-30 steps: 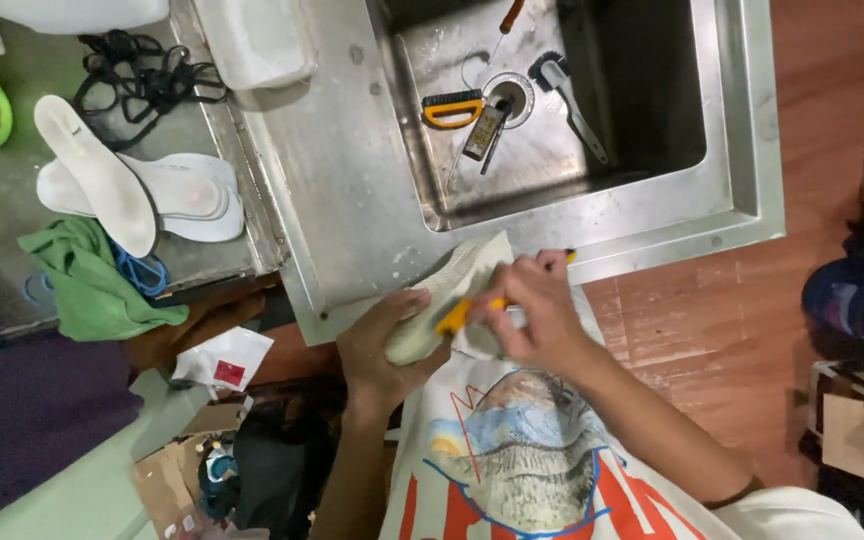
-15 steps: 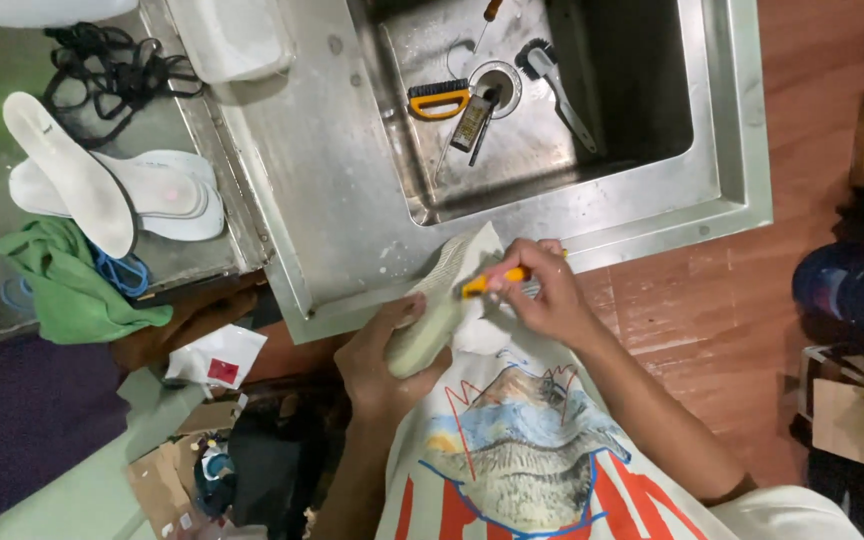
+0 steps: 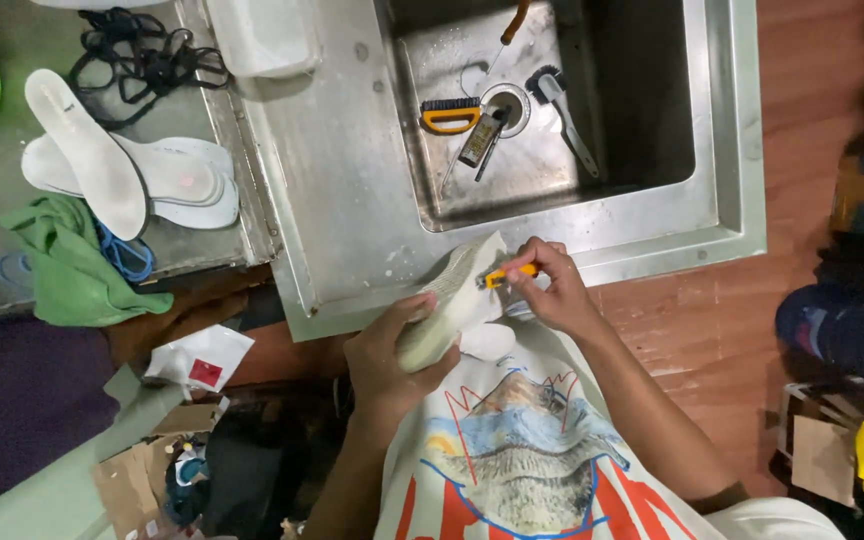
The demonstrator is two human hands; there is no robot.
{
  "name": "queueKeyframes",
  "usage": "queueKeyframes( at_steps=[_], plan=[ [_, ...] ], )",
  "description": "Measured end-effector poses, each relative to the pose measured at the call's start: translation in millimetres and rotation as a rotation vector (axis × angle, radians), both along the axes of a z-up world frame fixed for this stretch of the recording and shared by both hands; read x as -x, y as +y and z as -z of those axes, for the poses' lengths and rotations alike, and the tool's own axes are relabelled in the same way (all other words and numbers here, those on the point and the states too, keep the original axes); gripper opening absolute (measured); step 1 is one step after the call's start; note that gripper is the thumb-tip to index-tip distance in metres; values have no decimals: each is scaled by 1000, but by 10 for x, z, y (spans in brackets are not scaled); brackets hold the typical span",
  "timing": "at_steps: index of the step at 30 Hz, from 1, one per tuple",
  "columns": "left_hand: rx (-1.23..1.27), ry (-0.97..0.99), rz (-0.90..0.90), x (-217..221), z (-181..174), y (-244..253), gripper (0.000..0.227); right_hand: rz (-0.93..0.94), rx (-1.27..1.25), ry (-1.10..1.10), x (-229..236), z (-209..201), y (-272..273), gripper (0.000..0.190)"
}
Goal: The person scrubs a white sneaker with a yellow-handled brush over a stainless steel sink. They rotate the shoe to clean the sole, sides, and upper, then rinse the brush under running water and continue scrubbing.
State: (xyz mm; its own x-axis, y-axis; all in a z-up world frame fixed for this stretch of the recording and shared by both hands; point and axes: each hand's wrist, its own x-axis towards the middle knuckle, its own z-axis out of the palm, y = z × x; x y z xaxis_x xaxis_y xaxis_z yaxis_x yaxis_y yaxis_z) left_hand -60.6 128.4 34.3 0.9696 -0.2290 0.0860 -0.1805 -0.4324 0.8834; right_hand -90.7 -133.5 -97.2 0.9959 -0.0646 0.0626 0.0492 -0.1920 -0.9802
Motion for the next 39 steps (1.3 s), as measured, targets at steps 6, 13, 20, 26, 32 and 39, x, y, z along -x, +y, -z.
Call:
queueKeyframes(
  at_steps=[6, 13, 20, 26, 32, 39],
  plan=[
    [9, 12, -5, -59, -4, 17, 56, -17, 15, -13, 4, -133, 89, 17],
    [-18, 92, -19, -87, -76, -41, 55, -36, -4, -47, -41, -288, 179, 23],
    [-33, 94, -16, -119, -162, -18, 50, -27, -36, -44, 12, -127, 202, 21],
    [-35, 116, -19, -147, -100, 63, 45, -7, -15, -26, -126, -174, 306, 16],
    [4, 142, -38, -141, -114, 34, 40, -73, 62, 24, -271, -109, 65, 13],
    [-90, -14, -70, -146, -18, -91, 51, -194, 264, -67, -385, -1269, 330, 18]
  ],
)
